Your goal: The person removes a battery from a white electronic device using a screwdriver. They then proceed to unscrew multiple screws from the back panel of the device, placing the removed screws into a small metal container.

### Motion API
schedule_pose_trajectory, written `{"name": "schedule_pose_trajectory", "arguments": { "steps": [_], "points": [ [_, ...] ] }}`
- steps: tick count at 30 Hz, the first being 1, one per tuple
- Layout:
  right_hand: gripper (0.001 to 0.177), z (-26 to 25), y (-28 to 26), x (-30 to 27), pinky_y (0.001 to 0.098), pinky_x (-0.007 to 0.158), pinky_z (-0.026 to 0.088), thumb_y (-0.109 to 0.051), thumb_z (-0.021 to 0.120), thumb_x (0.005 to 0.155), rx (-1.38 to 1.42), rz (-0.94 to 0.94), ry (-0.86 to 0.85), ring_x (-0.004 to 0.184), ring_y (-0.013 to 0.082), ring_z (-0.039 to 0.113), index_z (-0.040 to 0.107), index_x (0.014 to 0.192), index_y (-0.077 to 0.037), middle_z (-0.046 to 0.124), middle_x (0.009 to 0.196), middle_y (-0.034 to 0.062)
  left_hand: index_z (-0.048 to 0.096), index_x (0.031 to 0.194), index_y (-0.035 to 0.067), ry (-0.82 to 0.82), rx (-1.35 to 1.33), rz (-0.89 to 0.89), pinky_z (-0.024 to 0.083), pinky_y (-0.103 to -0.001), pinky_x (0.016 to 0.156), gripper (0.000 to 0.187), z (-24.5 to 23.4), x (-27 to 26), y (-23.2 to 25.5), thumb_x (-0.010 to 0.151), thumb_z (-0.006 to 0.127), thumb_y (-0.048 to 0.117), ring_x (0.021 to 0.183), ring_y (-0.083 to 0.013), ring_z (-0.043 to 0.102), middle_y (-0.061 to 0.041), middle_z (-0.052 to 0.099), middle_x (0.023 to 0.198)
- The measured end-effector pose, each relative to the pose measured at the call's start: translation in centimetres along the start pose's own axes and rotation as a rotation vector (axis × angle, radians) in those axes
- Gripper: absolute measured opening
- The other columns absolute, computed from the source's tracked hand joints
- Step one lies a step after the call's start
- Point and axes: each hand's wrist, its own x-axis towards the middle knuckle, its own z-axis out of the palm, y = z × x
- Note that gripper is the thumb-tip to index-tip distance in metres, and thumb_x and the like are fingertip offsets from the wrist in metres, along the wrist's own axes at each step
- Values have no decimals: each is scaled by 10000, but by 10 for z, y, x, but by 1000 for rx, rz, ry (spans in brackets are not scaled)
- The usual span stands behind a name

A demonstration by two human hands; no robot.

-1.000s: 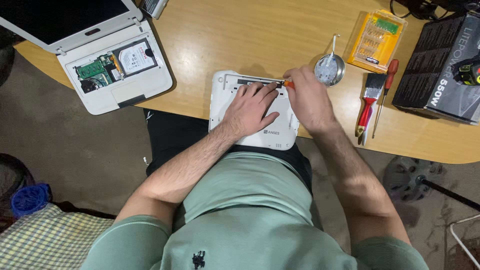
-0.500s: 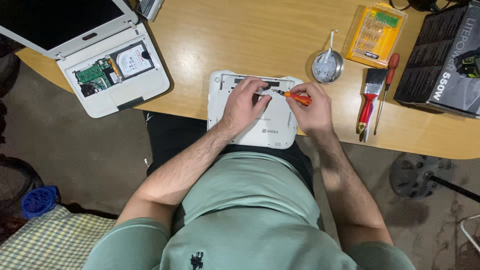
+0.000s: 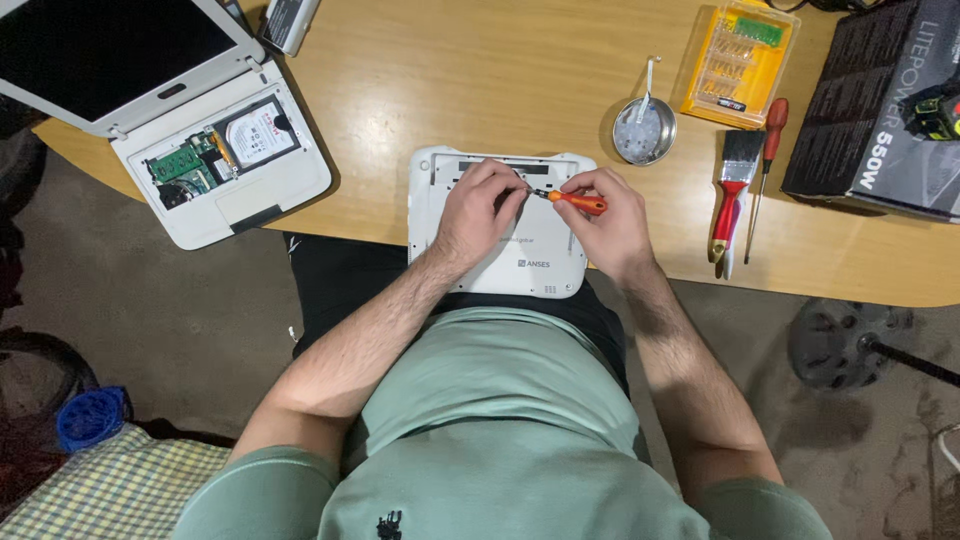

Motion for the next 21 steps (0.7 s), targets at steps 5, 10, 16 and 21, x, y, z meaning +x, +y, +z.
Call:
{"name": "schedule_pose_trajectory", "arguments": {
  "steps": [5, 10, 16, 21],
  "points": [
    [187, -5, -4, -3, 399, 909, 664, -85, 943, 1103, -50, 99, -91, 1009, 264, 832, 881, 1275, -122, 863, 1123, 134, 825, 1118, 125, 32, -16, 15, 676, -467, 1031, 50, -1, 1, 2, 1113, 874, 123, 1141, -305, 798, -20, 748, 1128],
    [271, -14, 9, -4, 483, 957, 702, -95, 767, 1209, -134, 194, -253, 1010, 317, 879, 815, 1476, -99, 888, 1201, 204, 809, 1074, 157, 58, -39, 24, 677, -462, 1005, 92, -3, -1, 2, 1057, 893, 122, 1103, -295, 801, 1, 755, 1097],
    [390, 4, 1, -13, 491, 916, 657, -35, 721, 1128, 34, 262, -222, 917, 267, 725, 752, 1517, -44, 698, 1054, 116, 853, 1055, 177, 120, -130, 137, 601, -464, 1075, 132, -6, -3, 12, 1005, 966, 129, 1205, -310, 756, 0, 781, 1176],
    [151, 34, 18, -18, 342, 830, 623, -267, 936, 1079, 38, 309, -109, 815, 137, 695, 954, 1228, -251, 745, 814, -2, 886, 1078, 228, 116, -119, 179, 545, -422, 1107, 121, -2, -9, 3, 1025, 985, 182, 1219, -253, 730, 56, 802, 1177]
  ]
}}
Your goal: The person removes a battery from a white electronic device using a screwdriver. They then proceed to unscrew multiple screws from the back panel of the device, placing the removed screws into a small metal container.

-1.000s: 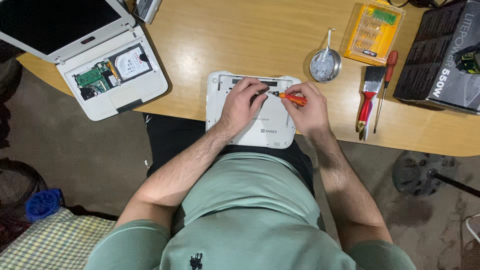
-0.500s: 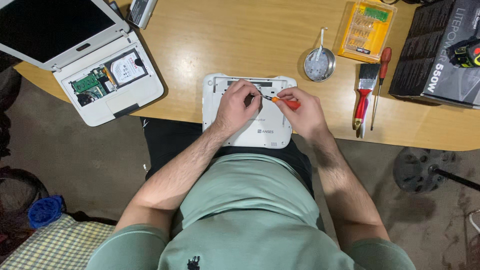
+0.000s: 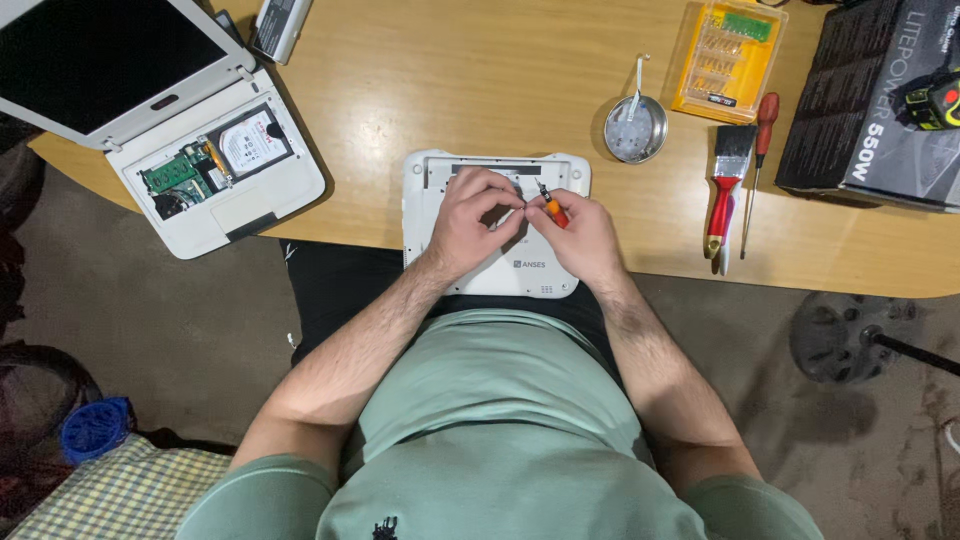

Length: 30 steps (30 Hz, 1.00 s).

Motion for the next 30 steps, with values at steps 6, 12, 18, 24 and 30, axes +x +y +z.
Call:
{"name": "schedule_pose_trajectory", "arguments": {
  "steps": [6, 12, 18, 24, 30],
  "points": [
    [112, 4, -18, -2, 246, 834, 593, -185, 951, 1014, 117, 32, 24, 794, 67, 667, 946, 1126, -188, 771, 794, -51, 901, 1063, 215, -36, -2, 6, 560, -450, 1081, 127, -5, 0, 1, 1016, 987, 135, 1176, -259, 751, 50, 815, 1154],
    [114, -2, -12, 6, 293, 827, 607, -206, 948, 986, 68, 47, -48, 756, 98, 661, 934, 1095, -172, 760, 773, -46, 873, 992, 173, -85, 12, 8, 568, -459, 1063, 138, -5, -2, 0, 1048, 982, 109, 1117, -272, 765, 32, 821, 1104],
    [71, -4, 21, 19, 303, 767, 604, -178, 882, 1016, 21, 27, 49, 737, 113, 675, 922, 1068, -208, 762, 785, -20, 864, 1049, 173, -87, 5, -32, 588, -480, 1061, 156, -4, 0, 2, 1029, 1013, 133, 1109, -285, 758, 9, 792, 1091],
    [116, -67, 55, 54, 369, 693, 557, -154, 858, 1184, -240, -177, 448, 766, 227, 674, 865, 1136, -49, 694, 840, 187, 835, 1041, 164, -112, 98, -37, 598, -482, 1054, 157, -3, -2, -1, 1045, 989, 138, 1096, -267, 748, 9, 763, 1058],
    [108, -96, 55, 67, 347, 731, 620, -128, 841, 1226, -383, -137, 479, 799, 211, 743, 881, 1174, -42, 750, 860, 123, 795, 1046, 175, -121, 121, -21, 591, -471, 1033, 171, -1, -3, -4, 1070, 963, 155, 1106, -263, 736, 8, 734, 1071]
  ]
}}
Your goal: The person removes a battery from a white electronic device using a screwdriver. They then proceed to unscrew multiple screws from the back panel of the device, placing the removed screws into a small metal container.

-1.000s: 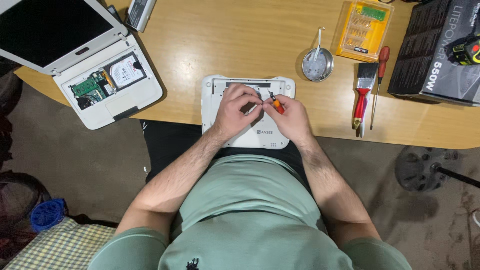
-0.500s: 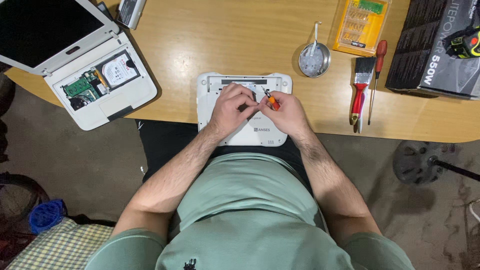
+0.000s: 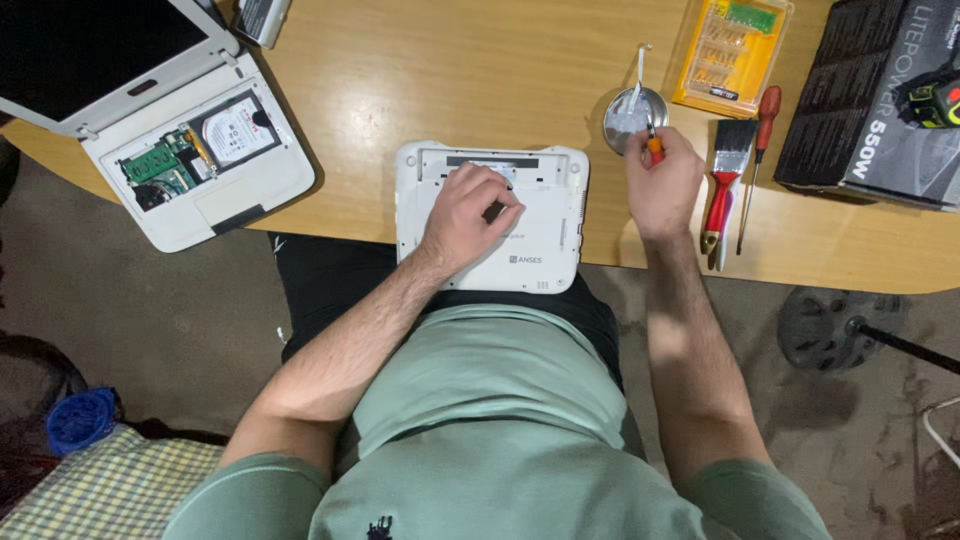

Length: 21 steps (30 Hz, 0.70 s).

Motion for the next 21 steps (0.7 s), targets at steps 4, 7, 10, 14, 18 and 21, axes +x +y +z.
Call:
{"name": "schedule_pose_trajectory", "arguments": {
  "steps": [4, 7, 10, 14, 18, 21],
  "points": [
    [68, -11, -15, -3, 328, 787, 641, -75, 843, 1213, -15, 24, -39, 843, 190, 736, 885, 1250, -36, 759, 932, 100, 774, 1052, 174, 8, 14, 22, 591, -473, 1022, 178, 1, -2, -1, 1081, 949, 158, 1101, -282, 727, -6, 727, 1076],
    [127, -10, -10, -8, 394, 812, 655, -100, 900, 1172, -2, 33, -34, 875, 222, 811, 881, 1292, -66, 746, 911, 112, 758, 1049, 171, -4, 31, 23, 590, -475, 1009, 179, -2, 1, 3, 1085, 932, 156, 1103, -281, 722, -4, 722, 1080],
    [208, -16, -17, -23, 401, 819, 660, -180, 909, 1181, -10, 76, -20, 855, 224, 796, 833, 1370, -141, 733, 857, 74, 761, 1060, 164, -37, 37, 7, 587, -468, 1007, 154, -4, 1, 6, 1103, 908, 152, 1101, -265, 715, -2, 713, 1081],
    [351, -29, -46, -56, 390, 814, 629, 26, 798, 1147, 287, -16, -130, 877, 229, 696, 665, 1471, -3, 730, 988, 184, 727, 1028, 169, -69, 108, 88, 566, -504, 1036, 265, -6, -1, 11, 1173, 868, 341, 1152, -289, 698, -17, 700, 1132],
    [403, -21, -42, -82, 419, 950, 674, 164, 710, 1114, 599, 8, -345, 1016, 270, 747, 595, 1465, 3, 775, 1128, 226, 786, 1322, 145, -408, 331, 309, 485, -616, 1262, 500, -4, -10, 36, 1192, 777, 627, 1459, -347, 659, -116, 743, 1439],
    [296, -16, -15, -90, 437, 883, 655, 159, 653, 1172, 579, -53, -355, 1005, 287, 772, 604, 1439, 41, 749, 1118, 238, 668, 1593, 110, -501, 413, 291, 397, -644, 1365, 991, -5, -19, 55, 964, 831, 859, 1600, -385, 522, -138, 606, 1703]
  ]
}}
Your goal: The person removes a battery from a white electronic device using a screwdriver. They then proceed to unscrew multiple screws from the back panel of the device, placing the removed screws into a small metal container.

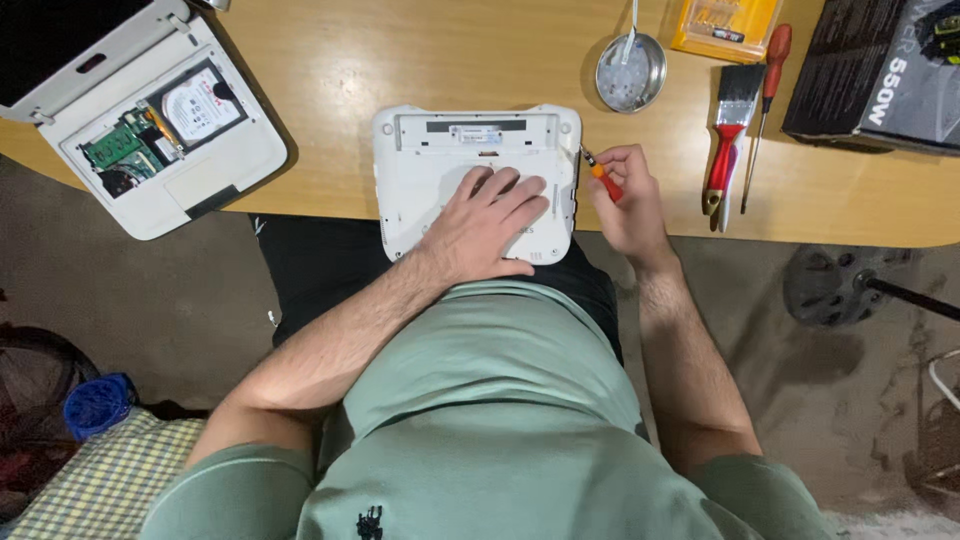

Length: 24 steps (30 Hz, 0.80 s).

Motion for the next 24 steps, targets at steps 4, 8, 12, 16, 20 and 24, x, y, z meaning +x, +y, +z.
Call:
{"name": "schedule_pose_trajectory", "arguments": {
  "steps": [4, 8, 12, 16, 20, 24],
  "points": [
    [267, -4, 0, -10, 488, 913, 653, 175, 743, 1132, -85, -131, 49, 1067, 359, 742, 764, 1380, 79, 708, 1163, 267, 596, 1728, 181, -77, 39, -32, 391, -608, 1391, 1219, -1, 0, -2, 777, 983, 838, 1622, -359, 486, -77, 515, 1820],
    [291, -5, -14, -31, 480, 942, 675, 145, 794, 1164, -89, -144, 133, 1038, 349, 816, 807, 1448, 83, 760, 1168, 239, 598, 1746, 178, -53, 46, -55, 383, -639, 1414, 1153, -8, 3, -8, 827, 1059, 701, 1648, -391, 495, -85, 522, 1834],
    [235, -9, -29, -40, 489, 968, 690, 164, 938, 1071, -67, -141, 242, 1099, 401, 883, 877, 1272, 61, 823, 1169, 232, 556, 1818, 164, -35, 26, -102, 307, -685, 1467, 1148, -13, 7, -24, 890, 1068, 606, 1730, -434, 425, -104, 470, 1902],
    [300, -3, -37, -48, 471, 887, 733, 200, 942, 1059, 30, -144, 285, 1043, 380, 892, 798, 1295, 83, 860, 1121, 253, 583, 1806, 150, -12, -9, -127, 255, -700, 1479, 1113, -29, 12, -24, 892, 1095, 524, 1755, -434, 384, -104, 446, 1918],
    [456, 13, -86, -52, 326, 981, 728, 91, 918, 1115, -61, -160, 229, 1117, 300, 876, 593, 1427, 20, 856, 1225, 232, 580, 1826, 147, -7, 54, -111, 273, -762, 1460, 1055, -31, 19, -20, 937, 996, 535, 1697, -501, 453, -167, 438, 1917],
    [208, 21, -86, -58, 375, 931, 658, -219, 920, 1029, -564, 65, 167, 999, 186, 876, 822, 1208, -178, 898, 1157, -32, 577, 1851, 167, 9, 144, -118, 250, -739, 1462, 1127, -22, 19, -19, 975, 1002, 735, 1747, -510, 441, -168, 453, 1943]
  ]
}}
